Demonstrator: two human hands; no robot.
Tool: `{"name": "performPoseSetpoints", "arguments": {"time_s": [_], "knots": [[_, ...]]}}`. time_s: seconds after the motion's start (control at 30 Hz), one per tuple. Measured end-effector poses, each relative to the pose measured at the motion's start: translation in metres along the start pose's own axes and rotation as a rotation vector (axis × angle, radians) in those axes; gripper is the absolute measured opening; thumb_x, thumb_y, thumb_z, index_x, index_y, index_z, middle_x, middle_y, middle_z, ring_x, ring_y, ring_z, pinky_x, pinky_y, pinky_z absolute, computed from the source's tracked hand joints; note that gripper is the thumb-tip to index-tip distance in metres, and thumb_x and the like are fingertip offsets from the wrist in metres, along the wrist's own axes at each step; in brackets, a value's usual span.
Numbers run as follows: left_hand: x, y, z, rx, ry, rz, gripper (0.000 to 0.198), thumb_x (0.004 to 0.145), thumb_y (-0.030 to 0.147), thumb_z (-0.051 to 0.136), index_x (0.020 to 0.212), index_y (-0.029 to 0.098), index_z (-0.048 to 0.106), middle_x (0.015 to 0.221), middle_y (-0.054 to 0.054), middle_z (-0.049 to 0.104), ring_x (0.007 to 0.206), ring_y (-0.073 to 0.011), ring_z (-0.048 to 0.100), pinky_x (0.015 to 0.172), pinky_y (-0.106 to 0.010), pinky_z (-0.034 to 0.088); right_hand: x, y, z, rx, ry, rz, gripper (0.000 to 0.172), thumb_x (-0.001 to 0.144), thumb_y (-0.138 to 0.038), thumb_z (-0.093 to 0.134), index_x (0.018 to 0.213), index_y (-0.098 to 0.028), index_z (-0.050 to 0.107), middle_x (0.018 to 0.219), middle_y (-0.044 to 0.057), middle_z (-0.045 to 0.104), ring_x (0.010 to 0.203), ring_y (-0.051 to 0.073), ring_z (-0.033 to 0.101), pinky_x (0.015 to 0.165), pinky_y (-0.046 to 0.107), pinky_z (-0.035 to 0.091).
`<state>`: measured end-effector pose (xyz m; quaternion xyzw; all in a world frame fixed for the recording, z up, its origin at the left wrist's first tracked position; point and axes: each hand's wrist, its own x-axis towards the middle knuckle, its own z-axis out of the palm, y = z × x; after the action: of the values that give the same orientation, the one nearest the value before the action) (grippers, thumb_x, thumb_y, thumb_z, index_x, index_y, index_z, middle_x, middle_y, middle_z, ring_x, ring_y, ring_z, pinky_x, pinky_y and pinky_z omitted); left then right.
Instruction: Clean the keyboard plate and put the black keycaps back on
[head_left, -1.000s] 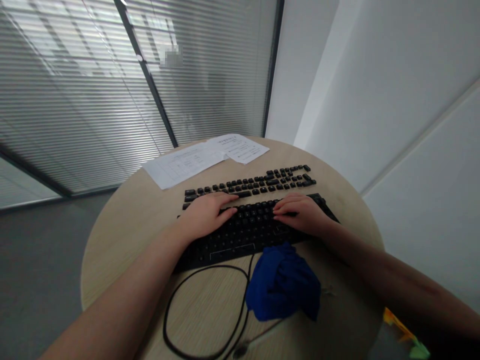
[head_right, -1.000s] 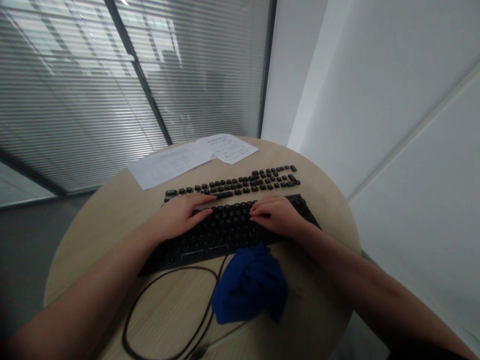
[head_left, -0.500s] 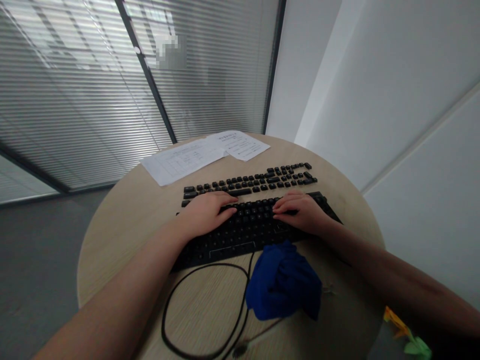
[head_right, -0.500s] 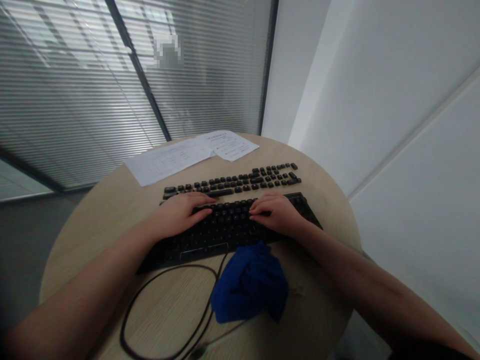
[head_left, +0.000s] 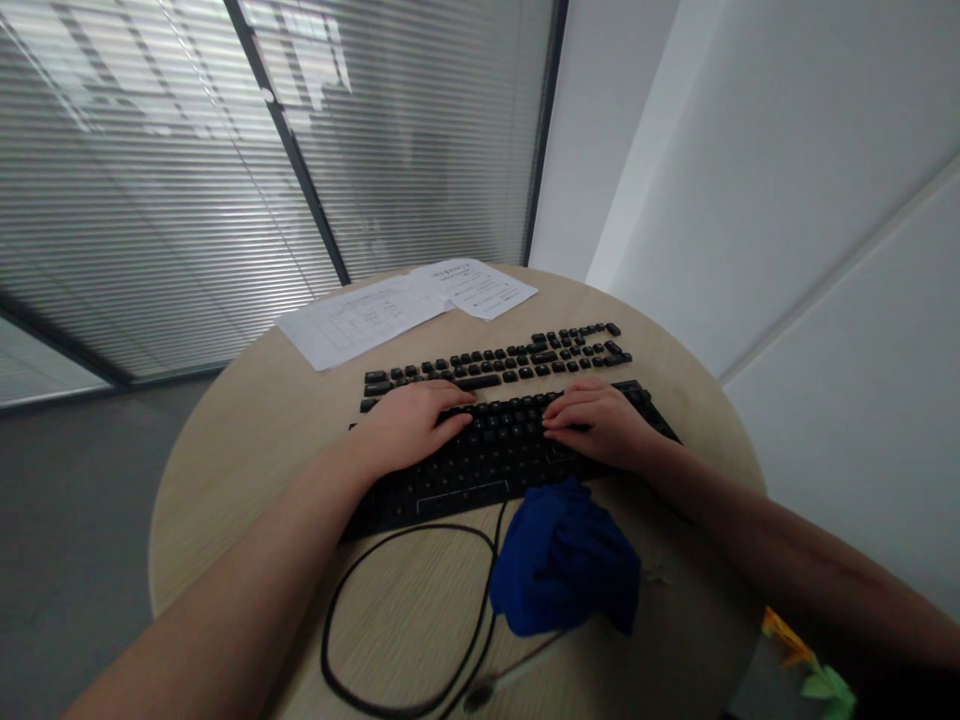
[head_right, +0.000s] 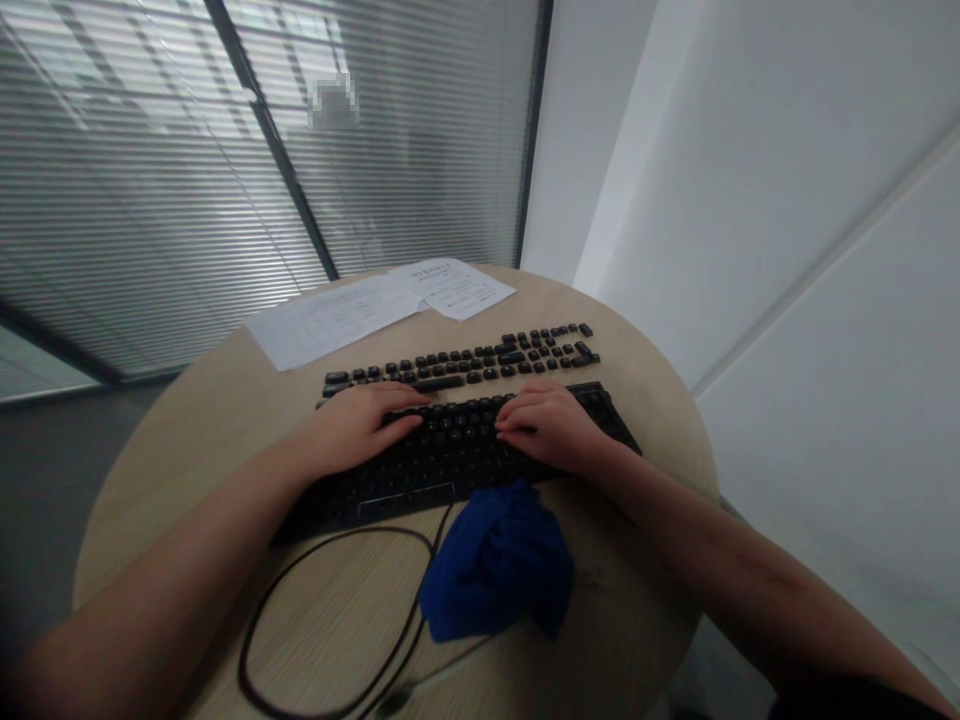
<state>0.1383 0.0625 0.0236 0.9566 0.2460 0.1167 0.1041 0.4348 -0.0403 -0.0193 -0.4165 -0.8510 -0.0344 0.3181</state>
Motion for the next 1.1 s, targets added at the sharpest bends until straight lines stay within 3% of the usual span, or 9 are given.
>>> {"name": "performPoseSetpoints", "arguments": {"time_s": [0.2, 0.43, 0.67, 0.97, 1.1], "knots": [[0.000, -0.001, 0.001, 0.006, -0.002, -0.007, 0.038, 0.100, 0.039, 0.048, 0.124, 0.021, 0.072, 0.126, -0.008, 0.073, 0.116, -0.0260, 0.067, 0.105, -0.045, 0.051, 0.001, 0.000, -0.001, 0.010, -0.024, 0.004, 0.011, 0.091, -0.027, 0.072, 0.081, -0.026, 0.078, 0.092, 0.001, 0.079, 0.080, 0.018, 0.069, 0.086, 0.040, 0.050], [0.000, -0.002, 0.002, -0.009, -0.008, 0.003, 0.037, 0.100, 0.039, 0.049, 0.124, 0.023, 0.071, 0.126, -0.006, 0.073, 0.116, -0.0246, 0.067, 0.105, -0.043, 0.050, 0.003, -0.002, -0.006, 0.000, -0.073, 0.063, 0.006, 0.087, -0.025, 0.074, 0.084, -0.025, 0.080, 0.113, 0.008, 0.073, 0.103, 0.026, 0.065, 0.094, 0.047, 0.049], [0.001, 0.001, 0.002, -0.009, -0.020, 0.008, 0.037, 0.099, 0.037, 0.049, 0.124, 0.022, 0.071, 0.126, -0.007, 0.073, 0.115, -0.0246, 0.067, 0.105, -0.043, 0.051, 0.003, -0.003, -0.002, -0.006, -0.112, 0.098, 0.006, 0.085, -0.023, 0.075, 0.080, -0.024, 0.079, 0.119, 0.008, 0.072, 0.108, 0.027, 0.065, 0.097, 0.049, 0.049], [0.000, -0.005, 0.003, 0.014, -0.007, -0.020, 0.040, 0.099, 0.040, 0.049, 0.127, 0.022, 0.070, 0.129, -0.008, 0.072, 0.117, -0.0254, 0.067, 0.107, -0.044, 0.050, 0.001, 0.013, -0.017, -0.014, 0.181, 0.120, 0.014, 0.094, -0.028, 0.066, 0.093, -0.028, 0.080, 0.102, 0.006, 0.075, 0.096, 0.023, 0.066, 0.094, 0.047, 0.051], [0.000, -0.005, 0.004, 0.017, -0.015, -0.025, 0.041, 0.098, 0.041, 0.050, 0.129, 0.022, 0.069, 0.128, -0.008, 0.072, 0.117, -0.0271, 0.067, 0.105, -0.044, 0.050, 0.002, 0.007, -0.021, -0.022, 0.043, 0.047, 0.013, 0.093, -0.029, 0.067, 0.095, -0.028, 0.080, 0.117, 0.008, 0.072, 0.108, 0.025, 0.064, 0.100, 0.050, 0.048]]}}
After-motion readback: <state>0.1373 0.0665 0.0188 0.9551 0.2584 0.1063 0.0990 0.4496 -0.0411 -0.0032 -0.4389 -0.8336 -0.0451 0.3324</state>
